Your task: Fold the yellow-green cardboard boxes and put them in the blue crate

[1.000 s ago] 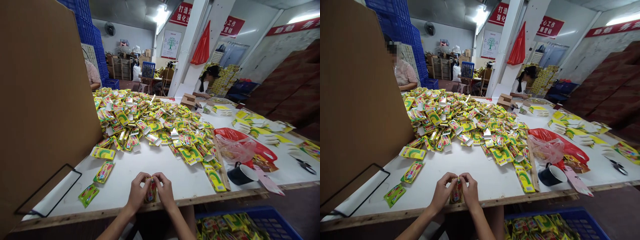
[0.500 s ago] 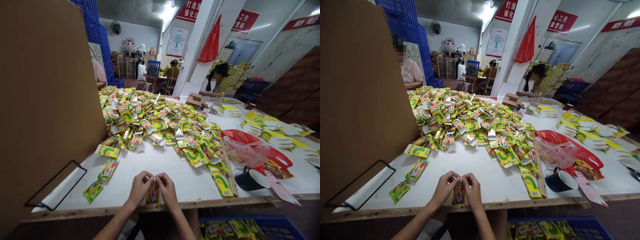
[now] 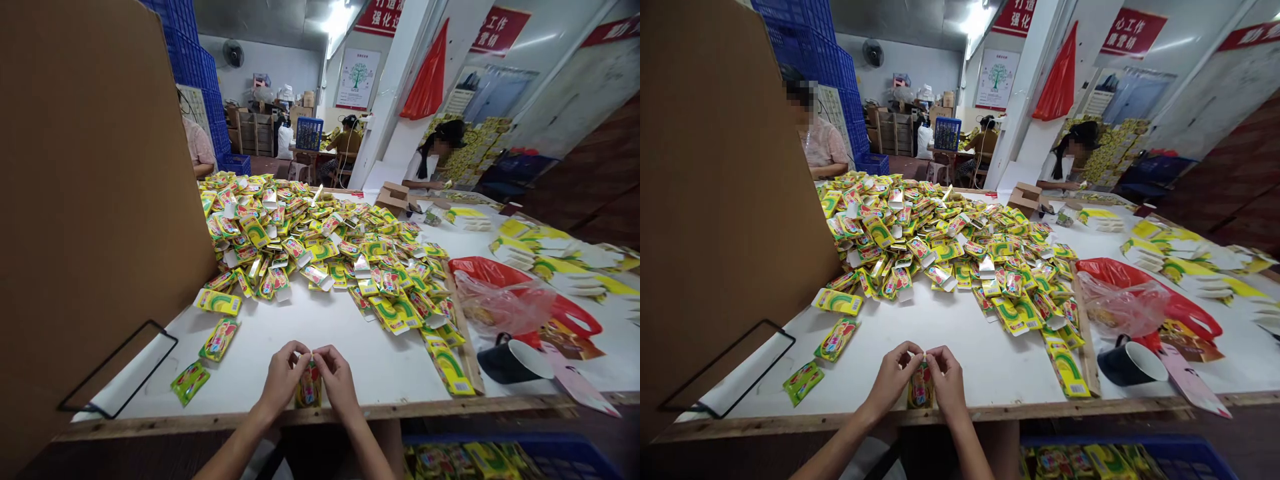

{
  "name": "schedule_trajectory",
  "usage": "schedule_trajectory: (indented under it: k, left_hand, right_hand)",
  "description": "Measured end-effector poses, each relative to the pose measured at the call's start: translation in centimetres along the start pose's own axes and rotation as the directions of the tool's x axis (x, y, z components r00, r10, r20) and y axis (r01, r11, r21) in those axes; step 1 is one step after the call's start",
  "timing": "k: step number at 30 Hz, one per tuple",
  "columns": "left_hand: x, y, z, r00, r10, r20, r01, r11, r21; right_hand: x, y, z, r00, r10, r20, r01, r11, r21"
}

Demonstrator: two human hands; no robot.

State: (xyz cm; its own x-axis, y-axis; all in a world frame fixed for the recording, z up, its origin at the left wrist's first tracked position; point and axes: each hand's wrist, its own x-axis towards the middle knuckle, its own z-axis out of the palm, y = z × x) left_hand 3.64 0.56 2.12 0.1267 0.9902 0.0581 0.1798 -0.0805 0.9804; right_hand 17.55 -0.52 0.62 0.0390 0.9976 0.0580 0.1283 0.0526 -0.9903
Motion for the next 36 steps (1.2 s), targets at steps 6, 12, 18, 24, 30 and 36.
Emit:
schedule_trajectory:
  k: [6,12,18,24,30,36]
  left_hand:
    - [-1.2,-0.4,1.3,0.996,-0.052,-0.078,0.044,0.994,-0.102]
    - [-1.7,-1.3,1.6,0.994,-0.002,-0.105,-0.015,0.988,-0.153]
    - [-2.1,-2.4,1.2,1.0,-0.028,-0.009,0.025,0.969,-0.248]
    - [-2.0,-2.3,1.5,1.0,-0.021,0.004,0.021,0.952,-0.305]
    - [-2.2,-2.6,1.7,1.0,-0.024,0.018,0.029,0.949,-0.313]
    - [-2.0,-0.2,1.5,0.996,-0.019,-0.086,-0.017,0.92,-0.392]
  right_hand:
    - [0.0,0.2,0.1,1.0,0.006,-0.005,-0.006,1.0,-0.016]
    - [0.7,-0.1,-0.3,1.0,0.015,0.0,-0.015,1.0,-0.013]
    - [-0.8,0.4,-0.8,0.997,0.027,0.07,-0.031,0.998,0.06]
    - [-1.5,0.1,-0.7,1.0,0.015,-0.016,-0.014,0.997,0.079]
    - [-1.8,-0.2,-0.9,0.998,-0.04,-0.047,0.038,0.998,-0.041]
    - [-2.7,-1.8,-0.5,0.987,-0.065,-0.146,0.051,0.994,-0.093]
